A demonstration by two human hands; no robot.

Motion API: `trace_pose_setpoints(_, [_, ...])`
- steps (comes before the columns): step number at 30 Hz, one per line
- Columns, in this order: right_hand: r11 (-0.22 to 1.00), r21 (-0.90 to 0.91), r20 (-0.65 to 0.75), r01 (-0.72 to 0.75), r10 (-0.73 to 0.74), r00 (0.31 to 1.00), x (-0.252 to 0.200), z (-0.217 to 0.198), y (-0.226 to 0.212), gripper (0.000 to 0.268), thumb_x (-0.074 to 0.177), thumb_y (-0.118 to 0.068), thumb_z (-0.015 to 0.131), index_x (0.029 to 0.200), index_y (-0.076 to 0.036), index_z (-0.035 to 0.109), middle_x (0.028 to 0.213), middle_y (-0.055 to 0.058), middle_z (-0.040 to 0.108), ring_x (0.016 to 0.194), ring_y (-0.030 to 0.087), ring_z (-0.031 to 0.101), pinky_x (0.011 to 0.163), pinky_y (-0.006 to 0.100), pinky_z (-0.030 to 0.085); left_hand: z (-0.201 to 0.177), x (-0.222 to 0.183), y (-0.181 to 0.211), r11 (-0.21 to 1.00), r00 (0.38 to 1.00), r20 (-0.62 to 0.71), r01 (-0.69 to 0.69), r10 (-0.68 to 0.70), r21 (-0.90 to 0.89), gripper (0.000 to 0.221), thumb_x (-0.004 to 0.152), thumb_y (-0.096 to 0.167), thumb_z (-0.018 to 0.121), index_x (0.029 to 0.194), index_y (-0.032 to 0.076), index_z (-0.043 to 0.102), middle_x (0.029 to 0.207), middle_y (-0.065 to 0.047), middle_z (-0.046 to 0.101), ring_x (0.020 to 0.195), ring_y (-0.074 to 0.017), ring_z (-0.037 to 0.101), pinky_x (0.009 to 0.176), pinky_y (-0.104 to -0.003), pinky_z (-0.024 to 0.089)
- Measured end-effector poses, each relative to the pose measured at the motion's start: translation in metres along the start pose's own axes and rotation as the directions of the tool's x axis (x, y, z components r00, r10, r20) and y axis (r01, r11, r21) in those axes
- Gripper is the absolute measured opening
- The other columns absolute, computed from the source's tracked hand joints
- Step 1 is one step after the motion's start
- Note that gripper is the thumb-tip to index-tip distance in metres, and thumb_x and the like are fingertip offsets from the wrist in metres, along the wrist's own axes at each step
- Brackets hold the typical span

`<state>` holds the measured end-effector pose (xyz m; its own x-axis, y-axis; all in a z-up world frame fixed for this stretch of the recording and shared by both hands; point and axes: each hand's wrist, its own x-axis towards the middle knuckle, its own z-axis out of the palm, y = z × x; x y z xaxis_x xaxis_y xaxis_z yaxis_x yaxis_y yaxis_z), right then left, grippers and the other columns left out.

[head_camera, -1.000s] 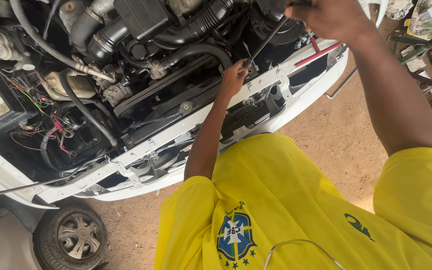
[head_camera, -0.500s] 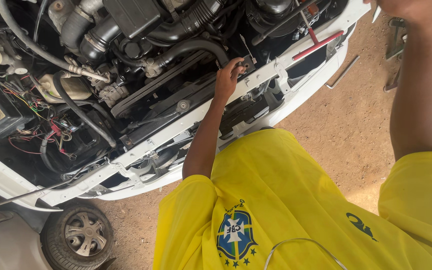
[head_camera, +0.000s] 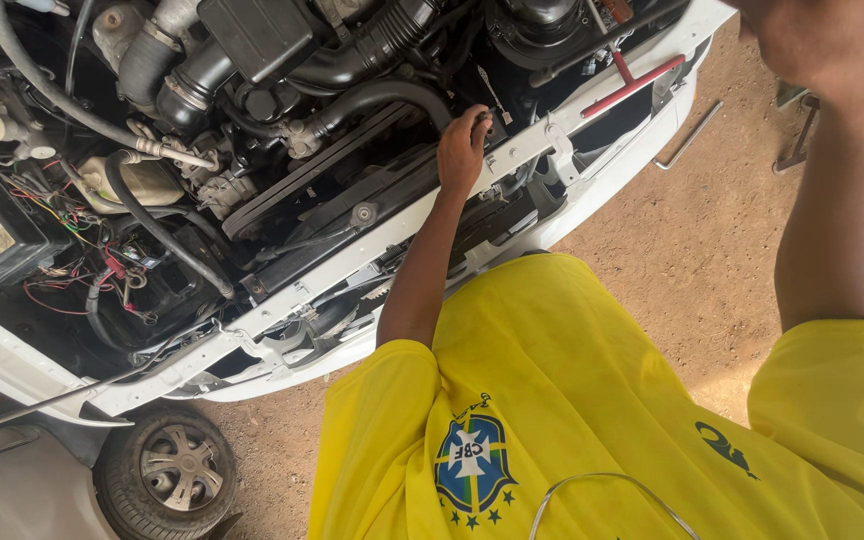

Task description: The person works on a car engine, manipulating various hoses and wires by hand and using a tool. They pull on a long black cable, touch several components within the engine bay, and use a tool to work on a specific part near the top of the engine block.

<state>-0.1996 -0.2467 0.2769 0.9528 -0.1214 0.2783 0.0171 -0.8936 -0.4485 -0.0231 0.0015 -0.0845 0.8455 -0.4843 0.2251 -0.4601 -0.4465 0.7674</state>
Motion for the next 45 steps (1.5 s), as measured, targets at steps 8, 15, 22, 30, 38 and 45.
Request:
trace_pose_setpoints(8, [1.0, 0.006, -0.002, -0.027, 0.027, 1.0, -0.039, 0.007, -0.035, 0.009, 0.101, -0.001, 0.074, 0.095, 0.006, 0.075, 0.066, 0.014, 0.066, 0.053, 0.02, 0.064, 0.044, 0.033, 0.044, 0.0, -0.002, 0.001, 0.999, 0.996, 0.088, 0.024, -0.027, 0.024, 0.023, 0.086, 0.014, 0.08, 0.108, 0.009, 0.076, 0.105, -0.003, 0.07, 0.101, -0.0235, 0.064, 0.084, -0.039, 0.056])
trace_pose_setpoints(15, [0.984, 0.072, 0.056, -0.16, 0.156, 0.986, -0.096, 0.057, -0.028, 0.013, 0.103, -0.016, 0.078, 0.107, -0.004, 0.075, 0.076, 0.011, 0.068, 0.063, 0.022, 0.067, 0.058, 0.036, 0.048, 0.008, -0.001, -0.009, 0.999, 0.998, 0.062, 0.031, -0.033, 0.035, 0.024, 0.082, 0.016, 0.083, 0.104, 0.009, 0.077, 0.104, -0.002, 0.074, 0.102, -0.0236, 0.067, 0.089, -0.041, 0.055])
trace_pose_setpoints(22, [0.962, 0.121, 0.085, -0.245, 0.236, 0.968, -0.13, 0.1, -0.038, 0.018, 0.095, -0.015, 0.079, 0.105, -0.002, 0.073, 0.086, 0.015, 0.07, 0.073, 0.032, 0.068, 0.064, 0.041, 0.051, 0.006, 0.007, -0.004, 0.992, 0.99, 0.135, 0.015, -0.032, 0.126, 0.023, 0.081, 0.012, 0.084, 0.102, 0.007, 0.077, 0.103, -0.005, 0.072, 0.1, -0.0247, 0.067, 0.088, -0.04, 0.056])
trace_pose_setpoints(30, [0.941, 0.166, 0.102, -0.294, 0.281, 0.954, -0.15, 0.128, -0.043, 0.018, 0.095, -0.016, 0.075, 0.103, -0.001, 0.072, 0.087, 0.015, 0.072, 0.071, 0.031, 0.07, 0.061, 0.04, 0.053, -0.003, 0.016, 0.0, 0.995, 0.982, 0.191, -0.022, 0.004, 0.094, 0.025, 0.076, 0.012, 0.087, 0.098, 0.006, 0.078, 0.1, -0.005, 0.071, 0.099, -0.0243, 0.066, 0.087, -0.04, 0.055])
trace_pose_setpoints(38, [0.947, 0.134, 0.141, -0.293, 0.275, 0.951, -0.154, 0.148, -0.043, 0.019, 0.093, -0.016, 0.074, 0.104, -0.001, 0.073, 0.088, 0.014, 0.072, 0.071, 0.034, 0.07, 0.062, 0.043, 0.054, -0.001, 0.019, -0.005, 0.996, 0.975, 0.223, -0.034, 0.014, 0.088, 0.019, 0.087, 0.011, 0.082, 0.105, 0.005, 0.079, 0.097, -0.006, 0.068, 0.095, -0.0225, 0.066, 0.084, -0.037, 0.057])
trace_pose_setpoints(45, [0.949, 0.126, 0.216, -0.287, 0.256, 0.942, -0.147, 0.153, -0.05, 0.019, 0.092, -0.02, 0.072, 0.105, -0.006, 0.074, 0.084, 0.013, 0.072, 0.071, 0.035, 0.07, 0.062, 0.046, 0.054, -0.004, 0.025, -0.015, 0.997, 0.941, 0.332, -0.045, 0.061, -0.056, 0.041, 0.084, -0.006, 0.073, 0.122, 0.008, 0.073, 0.104, -0.004, 0.073, 0.098, -0.0206, 0.07, 0.081, -0.032, 0.063])
